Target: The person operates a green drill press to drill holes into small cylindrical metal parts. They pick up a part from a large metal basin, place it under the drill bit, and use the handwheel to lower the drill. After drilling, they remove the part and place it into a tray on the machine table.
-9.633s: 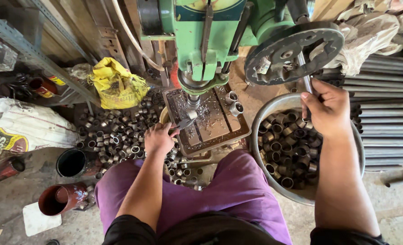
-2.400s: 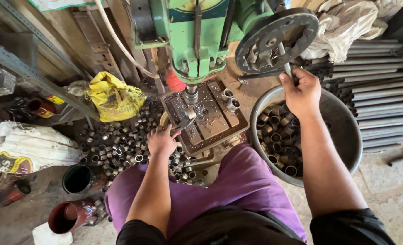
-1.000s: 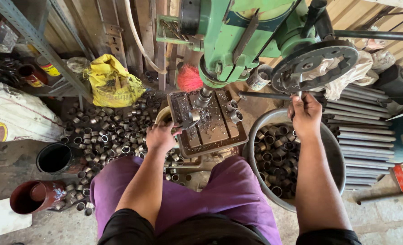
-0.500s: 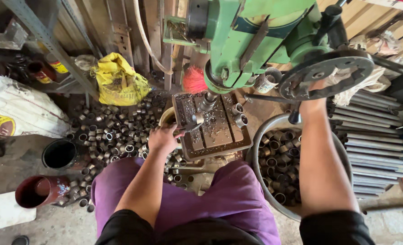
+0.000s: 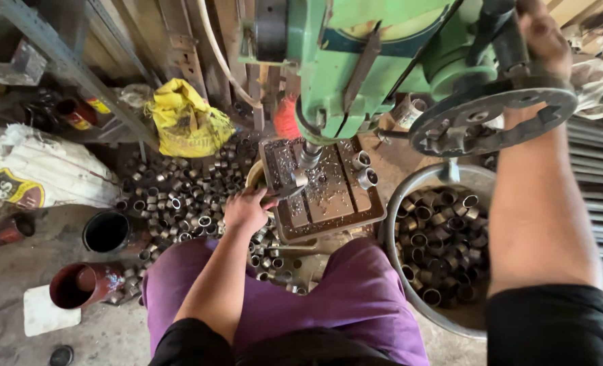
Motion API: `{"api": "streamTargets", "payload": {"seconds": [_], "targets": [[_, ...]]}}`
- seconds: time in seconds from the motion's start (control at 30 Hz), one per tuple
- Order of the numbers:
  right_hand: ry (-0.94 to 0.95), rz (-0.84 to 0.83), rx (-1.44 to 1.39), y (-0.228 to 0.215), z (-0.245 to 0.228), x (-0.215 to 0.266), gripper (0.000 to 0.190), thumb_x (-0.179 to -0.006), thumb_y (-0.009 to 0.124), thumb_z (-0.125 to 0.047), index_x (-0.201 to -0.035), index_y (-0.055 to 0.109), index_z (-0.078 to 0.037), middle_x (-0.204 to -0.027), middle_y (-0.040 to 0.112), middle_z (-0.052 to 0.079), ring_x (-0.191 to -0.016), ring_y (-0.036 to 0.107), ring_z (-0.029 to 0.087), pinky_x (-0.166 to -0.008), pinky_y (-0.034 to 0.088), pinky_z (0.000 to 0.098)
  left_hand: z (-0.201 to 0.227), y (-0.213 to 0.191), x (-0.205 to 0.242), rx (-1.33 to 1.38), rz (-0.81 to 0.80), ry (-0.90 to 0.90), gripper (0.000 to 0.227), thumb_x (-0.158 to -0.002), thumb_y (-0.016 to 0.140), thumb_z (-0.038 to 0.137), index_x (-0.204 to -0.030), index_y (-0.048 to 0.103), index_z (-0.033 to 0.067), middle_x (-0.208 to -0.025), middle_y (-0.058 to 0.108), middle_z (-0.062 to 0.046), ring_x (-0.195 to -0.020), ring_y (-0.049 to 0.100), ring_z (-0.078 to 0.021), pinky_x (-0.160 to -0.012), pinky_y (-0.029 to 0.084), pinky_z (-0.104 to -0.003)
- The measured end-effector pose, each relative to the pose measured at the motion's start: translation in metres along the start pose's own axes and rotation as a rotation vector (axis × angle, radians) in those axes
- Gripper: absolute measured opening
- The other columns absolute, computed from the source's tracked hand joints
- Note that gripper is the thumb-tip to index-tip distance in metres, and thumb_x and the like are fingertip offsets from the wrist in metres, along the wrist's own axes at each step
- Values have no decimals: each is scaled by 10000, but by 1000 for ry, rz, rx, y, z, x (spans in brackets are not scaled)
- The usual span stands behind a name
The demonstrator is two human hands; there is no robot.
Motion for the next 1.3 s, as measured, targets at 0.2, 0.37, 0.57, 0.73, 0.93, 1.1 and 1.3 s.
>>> {"api": "streamTargets", "payload": {"seconds": [0.2,0.37,0.57,0.73,0.93,1.1,1.3], "targets": [[64,-349,67,43,-38,93,418,-945,524,-156,-1349,573,-64,-1290,679,67,-1104,661,209,-952,505,309,2,-13,6,43,93,11,456,-890,657,571,-1157,729,209,-1141,714,-86,-1057,671,-327,-935,503,-467],[217,-255,875,22,-10,174,457,-920,509,38,-1353,570,-94,-1164,680,36,-933,709,169,-768,564,266,3,-19,10,88,188,49,405,-894,676,562,-1074,748,206,-1108,735,-56,-1039,687,-308,-912,513,-466],[-92,-251,671,20,-5,196,130,-971,667,27,-1095,668,66,-778,618,49,-558,531,104,-484,435,256,4,-18,8,46,84,-5,389,-892,664,564,-1098,734,241,-1072,720,-65,-1044,674,-305,-920,494,-472],[-239,-313,586,18,-3,193,37,-973,640,64,-1001,664,67,-739,607,27,-557,558,83,-492,449,238,-1,-7,7,-8,-13,-53,453,-924,613,580,-1223,696,250,-1188,693,-63,-1125,650,-290,-986,474,-464],[-267,-314,507,10,15,187,78,-1004,640,59,-929,657,69,-736,621,46,-570,574,84,-507,476,242,-3,-13,5,-69,-62,-52,526,-950,558,603,-1327,648,247,-1275,658,-63,-1214,614,-268,-1072,431,-466],[-331,-219,501,16,50,172,58,-1015,648,28,-1051,693,22,-784,660,46,-600,599,80,-523,476,232,2,-8,8,-104,-138,-50,500,-987,523,599,-1316,648,244,-1205,681,-64,-1163,643,-252,-1135,384,-510],[-872,184,875,3,-9,242,287,-1111,751,-188,-1309,687,10,-1086,712,99,-892,636,138,-785,545,274,0,-8,6,-53,-33,-33,476,-962,560,586,-1266,676,239,-1212,683,-85,-1145,655,-288,-986,490,-462]]}}
Point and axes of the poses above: each hand's wrist, its own x-axis away from the middle knuckle, its own y-axis out of the palm, z = x × y, the point moved 10 cm from there along -x, towards the middle knuckle
